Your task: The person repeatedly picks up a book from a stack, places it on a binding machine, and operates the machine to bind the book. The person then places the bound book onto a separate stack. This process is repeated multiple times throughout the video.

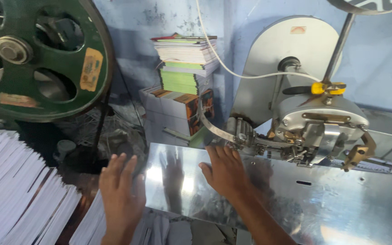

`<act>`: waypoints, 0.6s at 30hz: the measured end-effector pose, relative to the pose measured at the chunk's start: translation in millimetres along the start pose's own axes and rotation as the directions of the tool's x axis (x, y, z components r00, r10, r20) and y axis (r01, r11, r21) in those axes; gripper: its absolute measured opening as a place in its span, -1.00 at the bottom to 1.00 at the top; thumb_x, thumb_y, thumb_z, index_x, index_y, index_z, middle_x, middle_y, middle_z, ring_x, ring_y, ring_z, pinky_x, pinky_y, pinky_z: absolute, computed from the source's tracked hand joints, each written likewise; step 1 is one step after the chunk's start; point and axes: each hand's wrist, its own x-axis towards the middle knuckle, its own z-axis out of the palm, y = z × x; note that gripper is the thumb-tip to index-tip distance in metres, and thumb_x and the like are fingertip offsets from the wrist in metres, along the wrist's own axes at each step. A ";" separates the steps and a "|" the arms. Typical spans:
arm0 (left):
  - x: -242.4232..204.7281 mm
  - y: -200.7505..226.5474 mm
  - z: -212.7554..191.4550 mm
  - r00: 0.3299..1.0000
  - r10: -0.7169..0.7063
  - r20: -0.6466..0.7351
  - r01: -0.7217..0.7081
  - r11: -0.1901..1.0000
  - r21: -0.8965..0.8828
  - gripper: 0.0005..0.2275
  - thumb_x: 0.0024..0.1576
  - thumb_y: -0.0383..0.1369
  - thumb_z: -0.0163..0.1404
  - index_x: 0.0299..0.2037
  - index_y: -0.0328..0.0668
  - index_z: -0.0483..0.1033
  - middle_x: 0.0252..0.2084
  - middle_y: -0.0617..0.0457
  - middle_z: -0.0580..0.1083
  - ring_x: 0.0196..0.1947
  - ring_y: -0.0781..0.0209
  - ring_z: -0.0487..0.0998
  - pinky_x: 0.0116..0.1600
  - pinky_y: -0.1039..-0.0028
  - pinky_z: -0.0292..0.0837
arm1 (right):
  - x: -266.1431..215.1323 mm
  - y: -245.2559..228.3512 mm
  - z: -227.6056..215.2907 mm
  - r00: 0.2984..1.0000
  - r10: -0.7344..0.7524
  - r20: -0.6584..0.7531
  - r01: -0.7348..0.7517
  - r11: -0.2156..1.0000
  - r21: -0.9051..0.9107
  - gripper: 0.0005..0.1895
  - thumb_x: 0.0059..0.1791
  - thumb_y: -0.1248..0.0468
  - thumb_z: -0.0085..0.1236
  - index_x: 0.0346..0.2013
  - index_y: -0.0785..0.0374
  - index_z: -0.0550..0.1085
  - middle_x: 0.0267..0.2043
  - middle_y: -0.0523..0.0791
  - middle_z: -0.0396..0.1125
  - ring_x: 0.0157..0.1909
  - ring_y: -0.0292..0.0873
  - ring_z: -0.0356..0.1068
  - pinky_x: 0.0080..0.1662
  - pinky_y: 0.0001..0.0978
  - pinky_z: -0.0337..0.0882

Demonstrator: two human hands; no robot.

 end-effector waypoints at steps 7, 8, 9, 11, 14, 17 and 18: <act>4.8 -21.0 -41.7 0.997 -0.072 0.014 0.070 0.992 0.108 -0.56 0.13 -0.39 0.07 0.25 -0.18 0.40 0.34 -0.23 0.31 0.48 -0.24 0.18 0.47 -0.19 -0.01 | -0.2 1.2 3.1 1.000 -0.014 -0.017 0.014 1.000 0.011 -0.47 -0.04 0.02 0.18 0.09 0.29 0.41 -0.06 0.00 0.38 0.06 0.05 0.31 0.19 -0.03 0.20; 7.1 -22.8 -46.5 0.997 -0.078 0.010 0.076 0.990 0.121 -0.56 0.12 -0.39 0.08 0.25 -0.18 0.41 0.34 -0.23 0.31 0.48 -0.23 0.18 0.47 -0.19 -0.01 | -0.6 1.2 2.8 1.000 -0.012 -0.014 0.012 1.000 0.010 -0.47 -0.04 0.01 0.18 0.09 0.29 0.41 -0.06 0.00 0.38 0.07 0.06 0.31 0.19 -0.04 0.21; 8.8 -24.6 -52.3 0.996 -0.086 0.006 0.084 0.987 0.137 -0.56 0.11 -0.39 0.08 0.25 -0.17 0.42 0.34 -0.22 0.31 0.49 -0.23 0.18 0.48 -0.19 -0.01 | -0.8 0.7 2.9 1.000 -0.012 -0.009 0.013 1.000 0.012 -0.47 -0.04 0.01 0.18 0.09 0.28 0.41 -0.06 0.00 0.38 0.07 0.06 0.31 0.19 -0.04 0.21; 11.8 -29.7 -64.7 0.998 -0.054 -0.020 0.056 0.982 0.178 -0.56 0.13 -0.38 0.09 0.25 -0.18 0.44 0.35 -0.22 0.31 0.48 -0.24 0.19 0.48 -0.19 -0.02 | 0.1 0.7 3.1 1.000 -0.013 -0.021 0.013 1.000 -0.001 -0.46 -0.06 0.01 0.19 0.08 0.28 0.41 -0.04 0.00 0.38 0.08 0.07 0.31 0.20 -0.02 0.20; 19.0 -41.7 -84.7 0.996 -0.050 -0.073 0.067 0.964 0.258 -0.57 0.15 -0.37 0.11 0.25 -0.17 0.47 0.36 -0.19 0.32 0.50 -0.23 0.20 0.52 -0.20 -0.04 | 1.1 0.1 5.0 0.999 -0.018 -0.036 0.017 1.000 -0.016 -0.46 -0.08 0.00 0.20 0.06 0.26 0.42 -0.05 0.00 0.39 0.08 0.09 0.31 0.22 -0.01 0.19; 23.1 -57.7 -106.3 0.992 -0.058 -0.109 0.092 0.937 0.338 -0.57 0.18 -0.36 0.12 0.29 -0.16 0.48 0.39 -0.19 0.32 0.55 -0.24 0.18 0.57 -0.23 -0.09 | -0.5 0.9 6.3 0.999 -0.027 -0.032 0.026 0.999 -0.026 -0.47 -0.07 0.00 0.20 0.07 0.26 0.43 -0.05 0.00 0.39 0.08 0.10 0.32 0.20 -0.01 0.20; 24.2 -63.6 -114.4 0.992 -0.057 -0.116 0.096 0.927 0.363 -0.57 0.20 -0.35 0.12 0.31 -0.16 0.48 0.41 -0.19 0.32 0.57 -0.25 0.17 0.58 -0.24 -0.11 | -0.5 1.3 6.5 0.999 -0.029 -0.031 0.028 0.999 -0.028 -0.47 -0.06 -0.01 0.20 0.07 0.26 0.43 -0.05 0.00 0.39 0.08 0.10 0.32 0.19 -0.02 0.20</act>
